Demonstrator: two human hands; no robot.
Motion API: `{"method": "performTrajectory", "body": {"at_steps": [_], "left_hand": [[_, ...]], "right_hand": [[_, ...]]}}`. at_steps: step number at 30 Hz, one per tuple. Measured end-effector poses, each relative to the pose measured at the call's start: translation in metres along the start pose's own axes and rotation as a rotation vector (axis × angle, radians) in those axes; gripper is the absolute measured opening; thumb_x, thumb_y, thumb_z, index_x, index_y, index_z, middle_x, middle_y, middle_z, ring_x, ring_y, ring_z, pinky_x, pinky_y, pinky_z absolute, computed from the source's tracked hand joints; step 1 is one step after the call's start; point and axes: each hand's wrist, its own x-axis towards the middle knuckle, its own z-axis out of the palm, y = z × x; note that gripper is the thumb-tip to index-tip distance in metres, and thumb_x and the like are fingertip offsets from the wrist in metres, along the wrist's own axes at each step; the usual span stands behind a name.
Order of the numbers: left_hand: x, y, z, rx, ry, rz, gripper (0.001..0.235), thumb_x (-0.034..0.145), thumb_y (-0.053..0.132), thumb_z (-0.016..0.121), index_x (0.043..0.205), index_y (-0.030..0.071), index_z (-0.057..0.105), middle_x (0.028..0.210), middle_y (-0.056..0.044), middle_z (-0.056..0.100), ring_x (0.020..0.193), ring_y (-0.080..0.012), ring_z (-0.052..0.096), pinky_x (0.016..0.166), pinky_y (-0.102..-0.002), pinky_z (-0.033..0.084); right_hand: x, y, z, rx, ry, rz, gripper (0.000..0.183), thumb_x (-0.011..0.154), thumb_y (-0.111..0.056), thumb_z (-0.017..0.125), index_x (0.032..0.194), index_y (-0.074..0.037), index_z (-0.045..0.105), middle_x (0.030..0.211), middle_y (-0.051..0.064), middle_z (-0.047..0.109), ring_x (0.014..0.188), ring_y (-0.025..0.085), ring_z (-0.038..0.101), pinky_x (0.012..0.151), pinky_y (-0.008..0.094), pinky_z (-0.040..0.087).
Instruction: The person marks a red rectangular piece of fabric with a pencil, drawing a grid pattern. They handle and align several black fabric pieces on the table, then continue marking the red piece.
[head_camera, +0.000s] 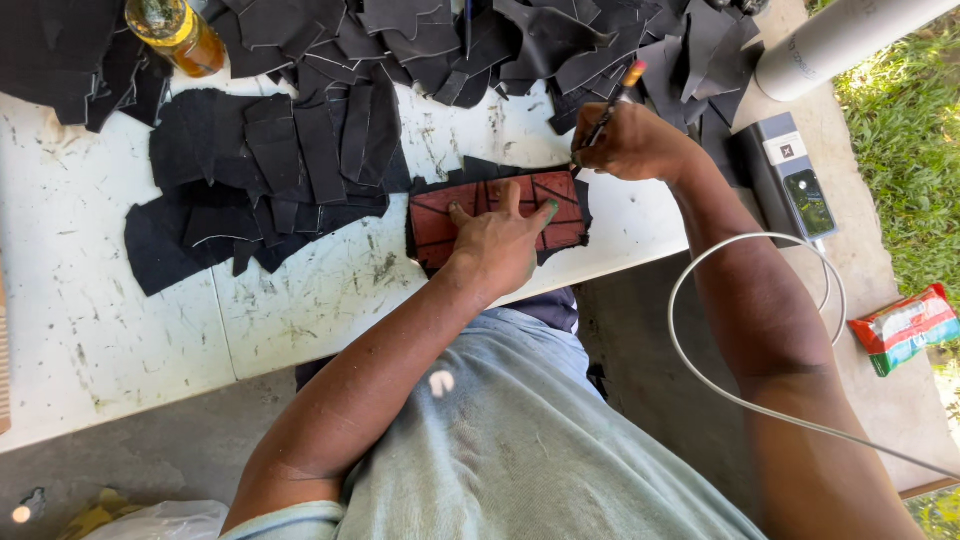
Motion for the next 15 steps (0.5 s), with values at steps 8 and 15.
{"method": "performTrajectory", "body": {"at_steps": [8, 15], "left_hand": [[0.004, -0.005, 0.025, -0.031, 0.175, 0.036, 0.058, 0.095, 0.019, 0.048, 0.153, 0.027, 0.041, 0.156, -0.022, 0.028, 0.127, -0.048, 0.051, 0.105, -0.086, 0.02], [0.01, -0.008, 0.031, 0.0, 0.089, 0.054, 0.046, 0.099, 0.022, 0.046, 0.144, 0.021, 0.053, 0.155, -0.018, 0.035, 0.143, -0.0458, 0.037, 0.107, -0.086, 0.021]], "right_hand": [[0.033, -0.102, 0.054, -0.515, -0.04, -0.25, 0.024, 0.089, -0.02, 0.072, 0.112, -0.015, 0.068, 0.074, 0.02, 0.068, 0.067, 0.039, 0.067, 0.061, 0.05, 0.051], [0.067, -0.147, 0.102, 0.036, -0.054, -0.529, 0.013, 0.083, -0.011, 0.076, 0.094, -0.005, 0.071, 0.078, 0.012, 0.073, 0.067, 0.021, 0.068, 0.064, 0.037, 0.054]]}}
